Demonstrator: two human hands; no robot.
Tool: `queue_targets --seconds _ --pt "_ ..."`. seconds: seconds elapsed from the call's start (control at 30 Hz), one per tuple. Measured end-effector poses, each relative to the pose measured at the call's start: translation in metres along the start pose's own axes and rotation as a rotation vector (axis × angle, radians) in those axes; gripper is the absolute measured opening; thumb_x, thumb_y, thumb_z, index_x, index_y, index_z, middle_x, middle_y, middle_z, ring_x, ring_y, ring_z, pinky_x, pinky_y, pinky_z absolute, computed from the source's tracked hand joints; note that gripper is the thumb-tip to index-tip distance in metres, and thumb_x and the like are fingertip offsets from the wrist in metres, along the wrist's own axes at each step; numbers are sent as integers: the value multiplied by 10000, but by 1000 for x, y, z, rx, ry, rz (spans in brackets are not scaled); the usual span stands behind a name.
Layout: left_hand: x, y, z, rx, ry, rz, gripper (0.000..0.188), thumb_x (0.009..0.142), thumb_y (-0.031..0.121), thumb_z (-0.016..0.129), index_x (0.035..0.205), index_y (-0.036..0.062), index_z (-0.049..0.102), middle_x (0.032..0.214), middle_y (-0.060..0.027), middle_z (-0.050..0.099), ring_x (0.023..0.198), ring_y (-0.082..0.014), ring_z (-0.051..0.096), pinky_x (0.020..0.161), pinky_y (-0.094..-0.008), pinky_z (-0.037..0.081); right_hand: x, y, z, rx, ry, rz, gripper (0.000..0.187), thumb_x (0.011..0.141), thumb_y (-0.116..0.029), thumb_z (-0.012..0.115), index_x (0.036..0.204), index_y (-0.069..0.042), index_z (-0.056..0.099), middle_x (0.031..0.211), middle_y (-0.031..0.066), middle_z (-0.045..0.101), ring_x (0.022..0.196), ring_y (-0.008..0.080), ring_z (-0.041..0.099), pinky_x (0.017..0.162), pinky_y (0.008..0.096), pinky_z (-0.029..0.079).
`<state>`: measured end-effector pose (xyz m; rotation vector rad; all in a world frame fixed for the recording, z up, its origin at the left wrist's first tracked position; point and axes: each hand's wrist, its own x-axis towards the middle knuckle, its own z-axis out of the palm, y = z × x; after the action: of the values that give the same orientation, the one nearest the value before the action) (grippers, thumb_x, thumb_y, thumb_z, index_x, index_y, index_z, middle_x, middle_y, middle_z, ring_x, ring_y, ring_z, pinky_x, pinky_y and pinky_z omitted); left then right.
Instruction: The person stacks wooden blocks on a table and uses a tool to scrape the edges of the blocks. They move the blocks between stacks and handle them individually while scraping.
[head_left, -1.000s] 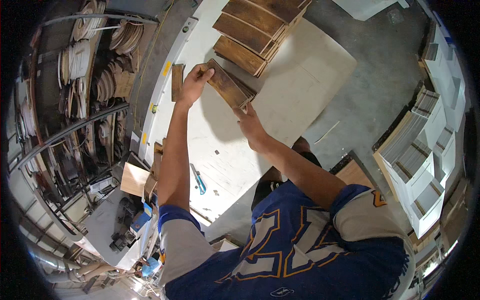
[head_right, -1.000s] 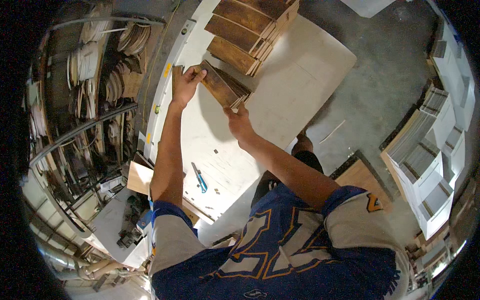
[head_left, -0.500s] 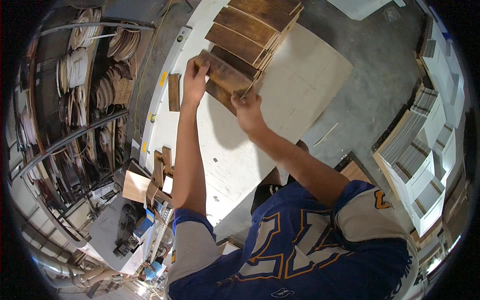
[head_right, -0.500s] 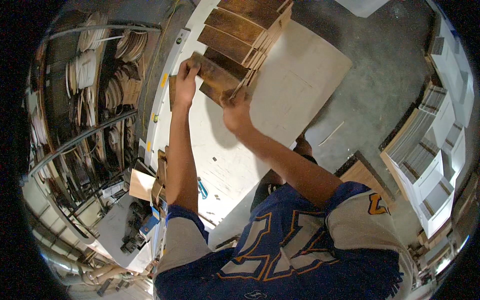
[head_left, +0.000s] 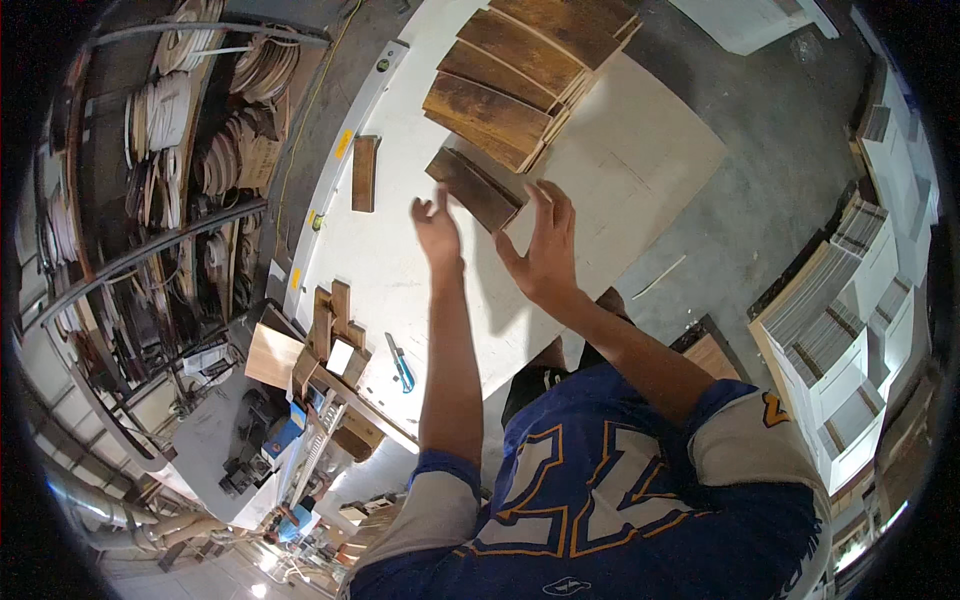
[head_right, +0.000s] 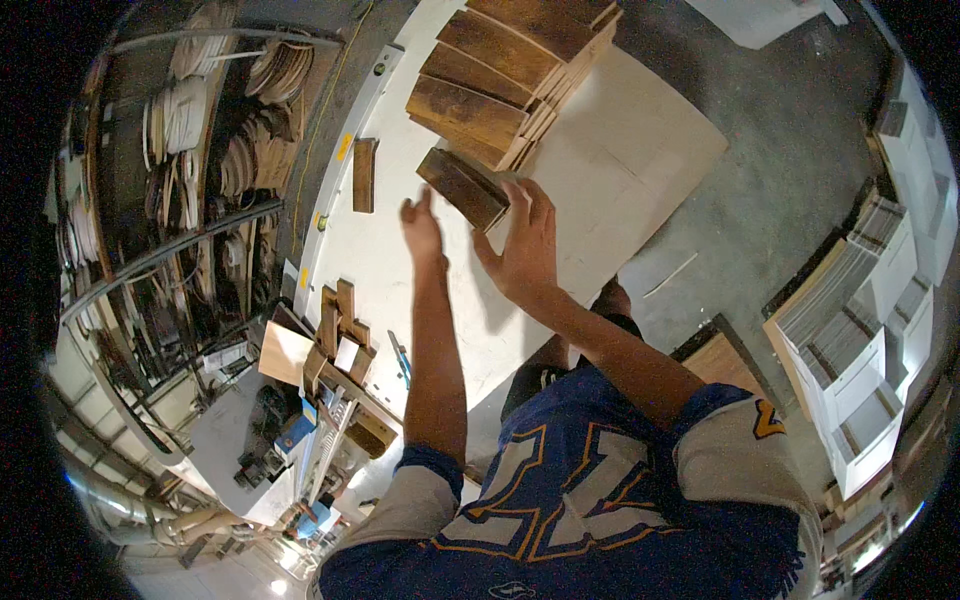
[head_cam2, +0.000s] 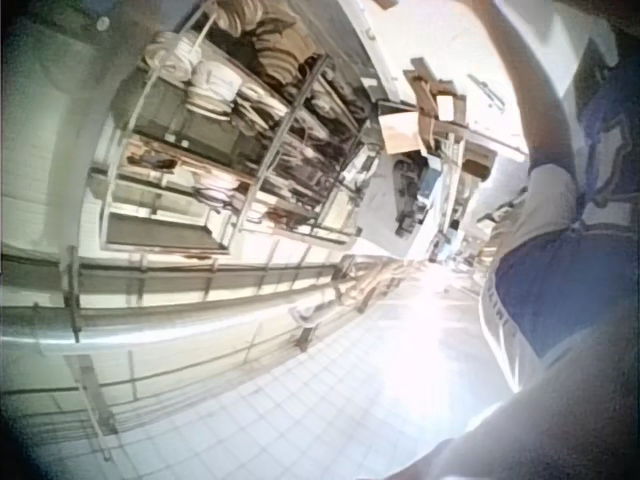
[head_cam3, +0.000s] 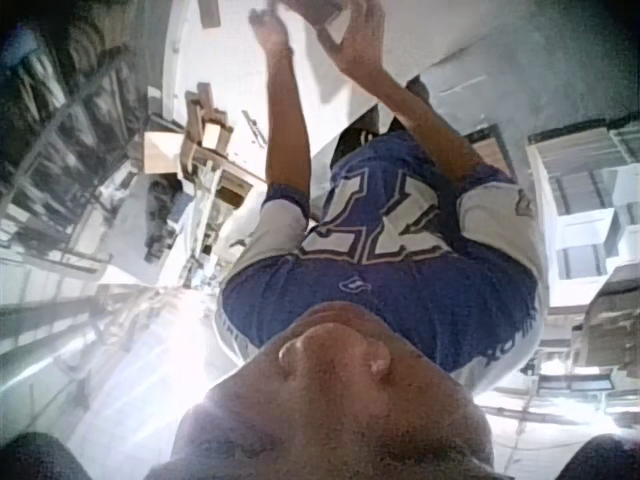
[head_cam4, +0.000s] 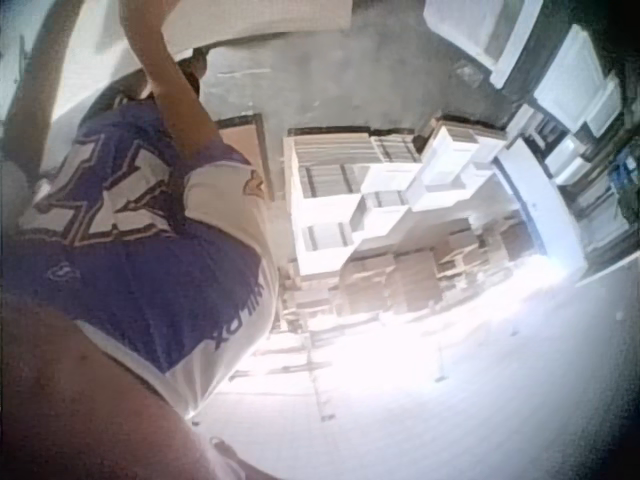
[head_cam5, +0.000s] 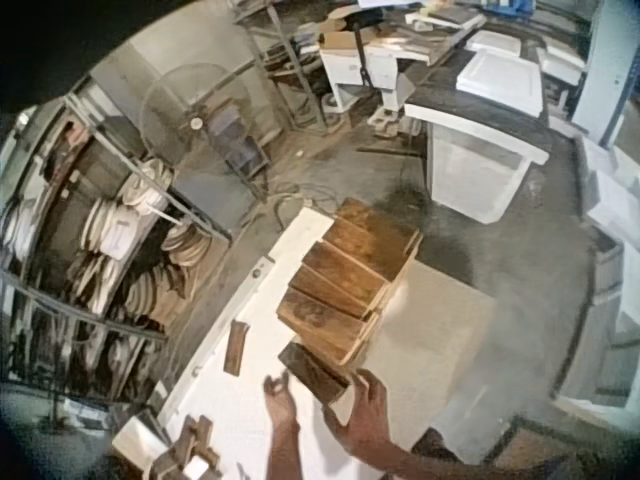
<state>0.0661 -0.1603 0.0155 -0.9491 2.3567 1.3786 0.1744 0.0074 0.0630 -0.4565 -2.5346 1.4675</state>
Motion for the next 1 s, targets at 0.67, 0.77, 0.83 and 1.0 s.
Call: queue_targets --seconds 0.67,0.77,0.83,1.0 --pt "-69 3 49 107 151 388 745 781 220 930 1383 22 538 1249 -183 716 1183 -377 717 937 -522 604 157 3 -28 -831 205 -376 515 977 -470 799 1347 -117 735 1322 148 602 1287 353 514 1106 528 375" --pt "-68 2 41 197 130 302 793 790 245 924 1443 25 533 1247 -172 733 1185 -391 722 957 -509 615 162 -1 -31 -873 170 -371 534 968 -498 808 1329 -111 736 1313 144 595 1286 361 510 1106 523 369" --pt "-65 1 36 337 112 257 902 791 269 925 1536 12 487 1289 -190 719 1199 -408 719 983 -512 618 165 -7 -33 -853 146 -359 567 945 -541 818 1312 -116 737 1309 142 595 1291 370 506 1111 527 369" --pt "-66 2 14 169 100 214 1084 781 292 916 1663 -19 368 1447 -272 633 1319 -443 662 1099 -534 566 185 -9 -58 -713 215 -472 684 932 -684 778 1319 -122 730 1342 151 600 1335 399 499 1139 578 366"
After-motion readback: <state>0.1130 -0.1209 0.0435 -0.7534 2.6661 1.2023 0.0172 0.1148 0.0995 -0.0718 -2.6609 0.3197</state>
